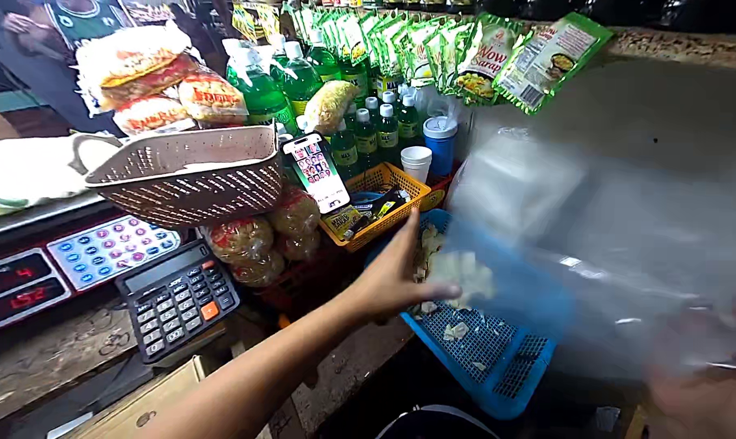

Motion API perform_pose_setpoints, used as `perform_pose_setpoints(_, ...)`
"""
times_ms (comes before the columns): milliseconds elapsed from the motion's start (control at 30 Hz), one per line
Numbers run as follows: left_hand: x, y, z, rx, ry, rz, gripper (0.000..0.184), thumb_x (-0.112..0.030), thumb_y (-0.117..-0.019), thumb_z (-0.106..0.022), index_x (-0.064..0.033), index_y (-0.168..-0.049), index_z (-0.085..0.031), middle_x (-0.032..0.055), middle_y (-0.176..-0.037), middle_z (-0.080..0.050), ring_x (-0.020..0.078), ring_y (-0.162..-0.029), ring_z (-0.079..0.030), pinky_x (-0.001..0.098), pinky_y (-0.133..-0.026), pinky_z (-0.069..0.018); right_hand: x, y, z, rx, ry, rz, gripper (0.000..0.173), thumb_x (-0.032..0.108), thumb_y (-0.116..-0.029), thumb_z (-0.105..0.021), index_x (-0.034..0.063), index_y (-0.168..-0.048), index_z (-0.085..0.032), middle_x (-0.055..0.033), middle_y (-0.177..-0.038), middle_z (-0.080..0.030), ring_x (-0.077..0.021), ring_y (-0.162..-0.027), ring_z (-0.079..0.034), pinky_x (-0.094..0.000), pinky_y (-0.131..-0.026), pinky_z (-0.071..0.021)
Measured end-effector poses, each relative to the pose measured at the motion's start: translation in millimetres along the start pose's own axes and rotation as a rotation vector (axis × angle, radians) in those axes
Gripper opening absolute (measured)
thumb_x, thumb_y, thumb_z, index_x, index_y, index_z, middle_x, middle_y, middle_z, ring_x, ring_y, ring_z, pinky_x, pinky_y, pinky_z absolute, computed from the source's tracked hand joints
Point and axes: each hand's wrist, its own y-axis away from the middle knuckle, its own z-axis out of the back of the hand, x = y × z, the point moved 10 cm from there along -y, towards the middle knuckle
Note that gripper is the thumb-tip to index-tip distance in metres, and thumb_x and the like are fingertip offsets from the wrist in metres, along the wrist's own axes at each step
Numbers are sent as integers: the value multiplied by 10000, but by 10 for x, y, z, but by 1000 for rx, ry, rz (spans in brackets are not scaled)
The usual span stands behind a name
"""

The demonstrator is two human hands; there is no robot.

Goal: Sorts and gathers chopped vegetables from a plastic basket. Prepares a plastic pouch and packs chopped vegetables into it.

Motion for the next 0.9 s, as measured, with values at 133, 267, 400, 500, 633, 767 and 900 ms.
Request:
perform_pose_setpoints(133,-184,276,509,-184,203,-84,343,-180,-957,-691,-85,-1284,-650,14,-1054,-743,86,-879,-720,274,-786,-620,-649,341,-396,118,-214,-324,196,364,-1053,-527,308,-1105,-707,122,-1022,-713,-17,-752,-669,-196,-608,-572)
perform_pose_setpoints(267,-36,713,716,-69,470,97,539,-470,-950,-612,-124,-1364,-596,59,-1272,-667,203,-1082,-688,390,-864,-618,-1008,502,-684,151,-251,-412,199,337,-1069,-497,312,-1102,-692,118,-1029,-707,-25,-792,-675,-197,-620,-577)
perform_pose_setpoints(400,-100,1196,996,-65,451,109,524,-405,-1031,-462,-94,-1451,-487,55,-1347,-629,176,-1121,-670,355,-913,-584,-1138,655,-1144,282,-302,-451,241,294,-1092,-439,311,-1118,-679,121,-1045,-724,-15,-894,-689,-192,-730,-585)
perform_pose_setpoints(500,-238,1549,1364,-216,191,99,245,-79,-1051,-500,-7,-1223,-659,38,-1078,-728,104,-927,-719,288,-848,-611,-1155,863,-1534,389,-374,-515,285,271,-1103,-411,300,-1111,-694,113,-1038,-742,-12,-877,-702,-185,-728,-588)
perform_pose_setpoints(633,-375,2018,1766,-345,-67,174,78,-109,-965,-676,-71,-925,-732,-77,-782,-711,-27,-699,-657,171,-685,-566,-1232,1194,-1917,629,-69,-573,448,138,-1033,-544,98,-1441,-362,32,-1216,-613,-60,-917,-698,-279,-769,-620)
perform_pose_setpoints(767,-405,2230,1751,-374,-231,202,235,-239,-923,-737,-60,-819,-626,-26,-642,-582,46,-550,-571,233,-541,-505,-779,1087,-2160,622,149,-63,359,163,-984,-663,25,-1258,-477,60,-1066,-575,66,-913,-572,-157,-796,-518)
perform_pose_setpoints(900,-322,2050,1209,-223,-342,165,266,-267,-968,-672,-4,-933,-647,93,-714,-615,203,-646,-617,410,-617,-528,-515,1829,-3007,1123,-194,-397,419,539,-1028,-505,180,-1188,-649,79,-1008,-693,-26,-885,-667,-271,-783,-586)
